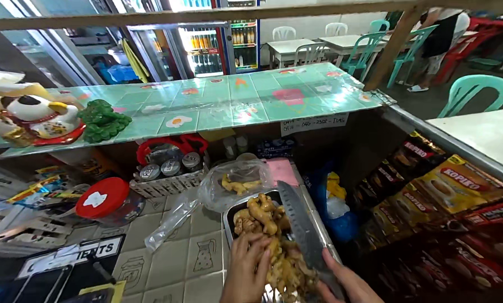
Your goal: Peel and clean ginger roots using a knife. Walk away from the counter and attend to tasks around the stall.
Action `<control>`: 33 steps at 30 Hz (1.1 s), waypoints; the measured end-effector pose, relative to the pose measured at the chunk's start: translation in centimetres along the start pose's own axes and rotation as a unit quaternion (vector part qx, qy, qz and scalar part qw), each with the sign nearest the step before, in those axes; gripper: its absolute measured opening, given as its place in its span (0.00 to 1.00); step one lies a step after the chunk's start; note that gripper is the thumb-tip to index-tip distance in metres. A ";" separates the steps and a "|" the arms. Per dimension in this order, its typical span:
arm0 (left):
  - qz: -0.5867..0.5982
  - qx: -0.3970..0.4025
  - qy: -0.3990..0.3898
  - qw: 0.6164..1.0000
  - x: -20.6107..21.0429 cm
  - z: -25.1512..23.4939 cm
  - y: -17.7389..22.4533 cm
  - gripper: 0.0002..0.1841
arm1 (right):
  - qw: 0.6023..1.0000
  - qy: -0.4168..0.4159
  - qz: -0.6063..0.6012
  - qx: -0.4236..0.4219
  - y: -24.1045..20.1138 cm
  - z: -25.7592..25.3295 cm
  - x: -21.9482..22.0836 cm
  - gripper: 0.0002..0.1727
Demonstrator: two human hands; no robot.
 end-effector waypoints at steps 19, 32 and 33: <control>-0.339 0.091 -0.051 0.935 1.3 4.2 0.0 0.23 | 0.977 0.129 0.137 -0.105 2.7 2.4 -1.7 0.17; -0.124 -0.063 0.023 0.990 -2.3 -0.3 -2.5 0.18 | 0.977 0.105 0.149 -0.108 2.1 2.4 -1.4 0.18; -0.126 -0.066 0.013 0.990 -2.3 -0.2 -3.0 0.19 | 0.978 0.103 0.149 -0.107 2.1 2.4 -1.4 0.18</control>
Point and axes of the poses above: each hand's wrist, its own z-axis away from the middle knuckle, its own x-axis out of the palm, y = z × x, the point moved 2 cm from there along -z, towards the middle knuckle, and after that the axes turned 10 degrees about y, right-handed, at the moved point
